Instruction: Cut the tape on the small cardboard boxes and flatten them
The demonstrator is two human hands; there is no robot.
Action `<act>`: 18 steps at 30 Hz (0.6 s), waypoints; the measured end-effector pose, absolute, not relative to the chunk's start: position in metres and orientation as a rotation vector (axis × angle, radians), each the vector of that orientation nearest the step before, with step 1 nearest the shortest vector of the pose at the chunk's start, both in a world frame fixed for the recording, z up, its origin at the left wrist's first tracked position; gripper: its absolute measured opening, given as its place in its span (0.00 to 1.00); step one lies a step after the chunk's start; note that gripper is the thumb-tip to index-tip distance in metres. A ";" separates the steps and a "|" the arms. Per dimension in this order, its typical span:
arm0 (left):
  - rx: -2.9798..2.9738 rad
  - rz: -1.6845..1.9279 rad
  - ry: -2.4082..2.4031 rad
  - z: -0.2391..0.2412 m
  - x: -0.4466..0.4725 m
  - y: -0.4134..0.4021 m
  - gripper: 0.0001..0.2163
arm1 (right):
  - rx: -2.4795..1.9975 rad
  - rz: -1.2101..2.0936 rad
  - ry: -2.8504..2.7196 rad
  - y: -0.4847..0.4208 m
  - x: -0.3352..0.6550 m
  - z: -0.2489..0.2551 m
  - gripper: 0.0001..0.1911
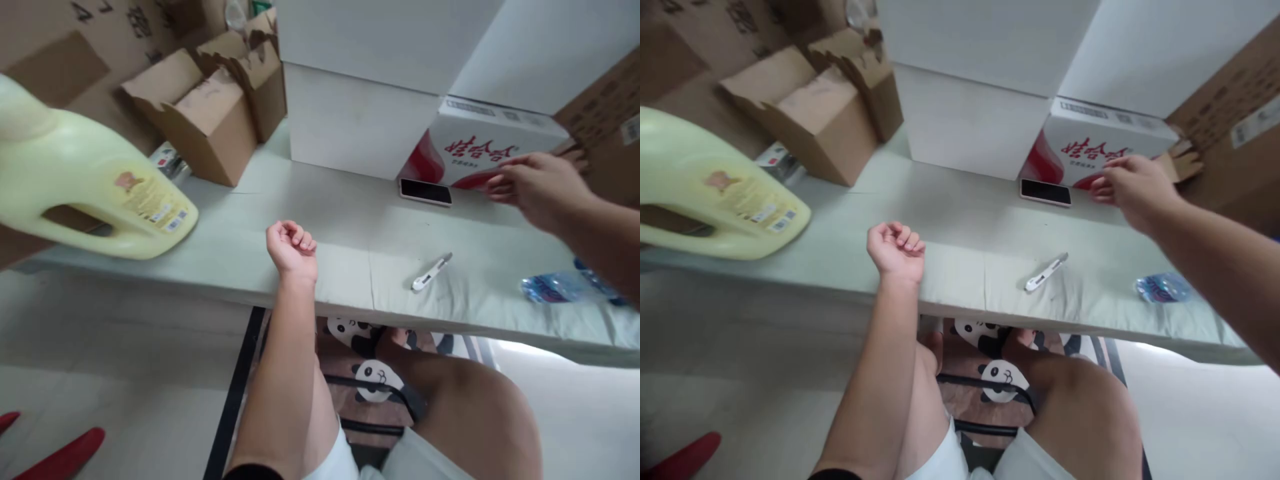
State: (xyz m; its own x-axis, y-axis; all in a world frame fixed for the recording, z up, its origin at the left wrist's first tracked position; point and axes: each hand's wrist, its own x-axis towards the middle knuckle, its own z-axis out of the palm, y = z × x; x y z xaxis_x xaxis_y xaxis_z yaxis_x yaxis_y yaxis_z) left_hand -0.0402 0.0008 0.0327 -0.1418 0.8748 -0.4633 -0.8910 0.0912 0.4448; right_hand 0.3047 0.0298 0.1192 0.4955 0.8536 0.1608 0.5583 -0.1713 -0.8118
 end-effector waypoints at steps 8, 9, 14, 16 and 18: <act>-0.149 1.614 0.718 0.035 -0.071 0.004 0.13 | -1.720 0.849 -1.634 0.111 0.087 0.076 0.09; -0.159 1.617 0.713 0.035 -0.074 0.005 0.13 | -1.639 0.812 -1.830 0.121 0.059 0.073 0.10; -0.204 1.631 0.711 0.037 -0.084 0.012 0.13 | -1.213 0.527 -2.256 0.157 -0.070 0.073 0.17; -0.222 1.626 0.712 0.038 -0.087 0.013 0.13 | -1.138 0.523 -2.357 0.165 -0.106 0.076 0.17; -0.228 1.618 0.698 0.038 -0.090 0.013 0.14 | -1.074 0.500 -2.440 0.171 -0.129 0.077 0.16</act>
